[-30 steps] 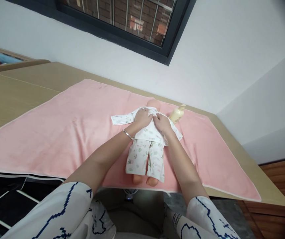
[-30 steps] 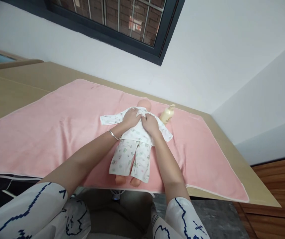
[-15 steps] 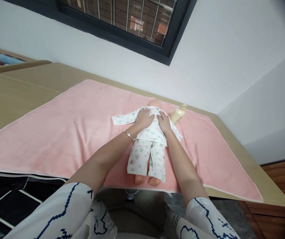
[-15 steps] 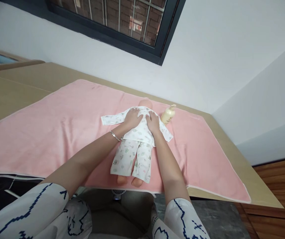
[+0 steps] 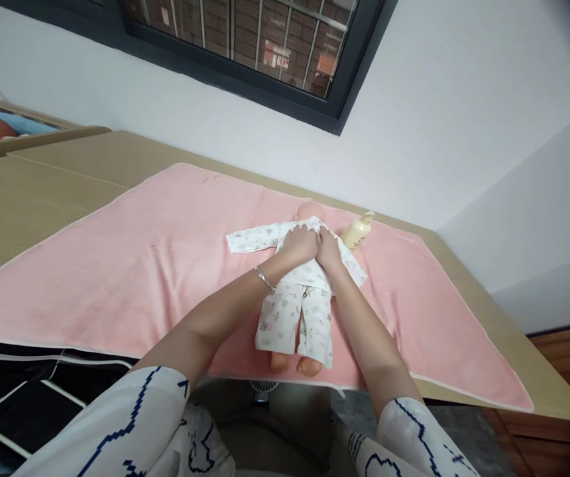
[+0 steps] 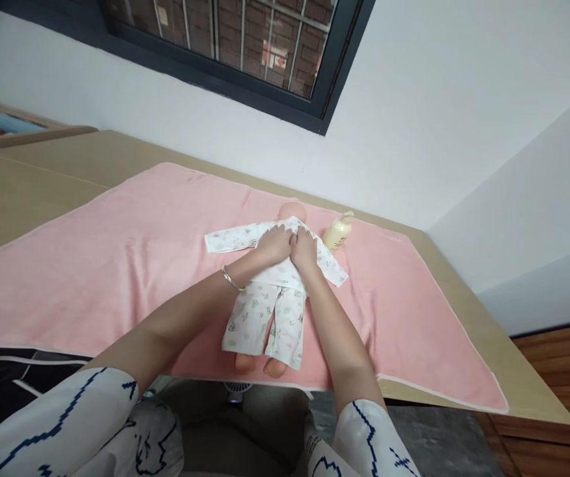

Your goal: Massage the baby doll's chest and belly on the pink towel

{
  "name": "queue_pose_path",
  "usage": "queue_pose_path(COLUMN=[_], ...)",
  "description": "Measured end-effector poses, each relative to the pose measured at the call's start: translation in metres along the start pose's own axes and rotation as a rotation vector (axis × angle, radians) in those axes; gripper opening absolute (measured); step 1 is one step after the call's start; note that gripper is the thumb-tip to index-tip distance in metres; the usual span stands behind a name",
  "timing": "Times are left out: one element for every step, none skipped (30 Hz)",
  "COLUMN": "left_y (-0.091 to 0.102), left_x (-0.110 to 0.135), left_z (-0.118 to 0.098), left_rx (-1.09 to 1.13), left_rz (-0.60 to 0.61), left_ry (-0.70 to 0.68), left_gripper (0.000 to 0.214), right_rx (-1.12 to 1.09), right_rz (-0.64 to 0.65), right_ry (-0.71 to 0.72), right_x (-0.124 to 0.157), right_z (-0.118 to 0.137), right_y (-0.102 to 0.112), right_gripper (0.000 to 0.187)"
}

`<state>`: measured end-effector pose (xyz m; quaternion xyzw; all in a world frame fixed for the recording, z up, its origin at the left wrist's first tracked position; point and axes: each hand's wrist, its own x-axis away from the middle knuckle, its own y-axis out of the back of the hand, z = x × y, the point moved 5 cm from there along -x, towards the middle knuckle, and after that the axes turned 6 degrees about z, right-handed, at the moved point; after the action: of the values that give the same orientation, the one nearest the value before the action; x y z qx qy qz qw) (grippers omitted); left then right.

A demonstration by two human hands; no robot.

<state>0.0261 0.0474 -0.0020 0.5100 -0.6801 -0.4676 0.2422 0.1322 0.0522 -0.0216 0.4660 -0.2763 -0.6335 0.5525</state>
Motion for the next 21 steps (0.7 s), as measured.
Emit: queue_pose_path(left_y=[0.002,0.004,0.006,0.006,0.006,0.004,0.002,0.000,-0.003,-0.005,-0.007,-0.009,-0.011,-0.011,-0.011,-0.011,-0.010,-0.008,-0.007,-0.006,-0.005], left_x=[-0.002,-0.005,-0.009,-0.012,-0.015,-0.017,-0.017,-0.016,-0.013,-0.010,-0.005,-0.001,0.002,0.004,0.005,0.004,0.002,-0.001,-0.006,-0.010,-0.015], left_z=[0.003,0.008,0.014,0.022,0.029,0.034,0.038,0.038,0.036,0.031,0.025,0.018,0.012,0.006,0.003,0.002,0.004,0.008,0.013,0.019,0.025], left_rx=[0.044,0.092,0.121,0.131,0.122,0.100,0.073,0.046,0.023,0.002,-0.020,-0.043,-0.063,-0.078,-0.081,-0.070,-0.048,-0.021,0.004,0.023,0.032], left_rz=[0.004,-0.005,-0.015,-0.037,-0.061,-0.082,-0.100,-0.111,-0.114,-0.113,-0.103,-0.083,-0.060,-0.035,-0.009,0.011,0.022,0.027,0.026,0.021,0.014], left_ry=[-0.031,-0.064,-0.103,-0.120,-0.121,-0.108,-0.082,-0.053,-0.022,0.007,0.033,0.055,0.072,0.081,0.080,0.071,0.059,0.041,0.018,-0.010,-0.044], left_gripper=[0.030,0.029,0.029,0.031,0.032,0.035,0.037,0.039,0.042,0.044,0.047,0.049,0.050,0.050,0.050,0.049,0.048,0.047,0.046,0.045,0.043], right_rx=[0.021,0.054,0.096,0.141,0.183,0.213,0.226,0.218,0.187,0.141,0.090,0.042,0.003,-0.024,-0.037,-0.038,-0.031,-0.016,0.007,0.037,0.066], right_rz=[0.007,0.016,0.028,0.040,0.052,0.061,0.066,0.069,0.071,0.075,0.081,0.090,0.102,0.116,0.131,0.140,0.144,0.144,0.140,0.135,0.130], right_ry=[-0.022,-0.033,-0.027,-0.014,0.003,0.021,0.036,0.048,0.053,0.051,0.040,0.020,-0.006,-0.035,-0.061,-0.078,-0.085,-0.082,-0.070,-0.054,-0.037], right_x=[0.004,0.008,0.012,0.016,0.019,0.021,0.021,0.020,0.018,0.015,0.011,0.007,0.003,0.000,-0.002,-0.003,-0.002,-0.001,0.002,0.005,0.009], right_z=[0.007,0.014,0.022,0.030,0.037,0.041,0.043,0.043,0.040,0.035,0.027,0.019,0.010,0.003,-0.003,-0.006,-0.007,-0.005,0.000,0.006,0.013], right_y=[0.002,0.003,0.004,0.005,0.005,0.006,0.006,0.007,0.008,0.008,0.009,0.009,0.008,0.007,0.005,0.004,0.002,0.001,0.000,-0.002,-0.003], right_gripper=[0.041,0.042,0.042,0.041,0.040,0.039,0.038,0.038,0.039,0.040,0.041,0.042,0.043,0.046,0.049,0.052,0.055,0.056,0.056,0.056,0.055])
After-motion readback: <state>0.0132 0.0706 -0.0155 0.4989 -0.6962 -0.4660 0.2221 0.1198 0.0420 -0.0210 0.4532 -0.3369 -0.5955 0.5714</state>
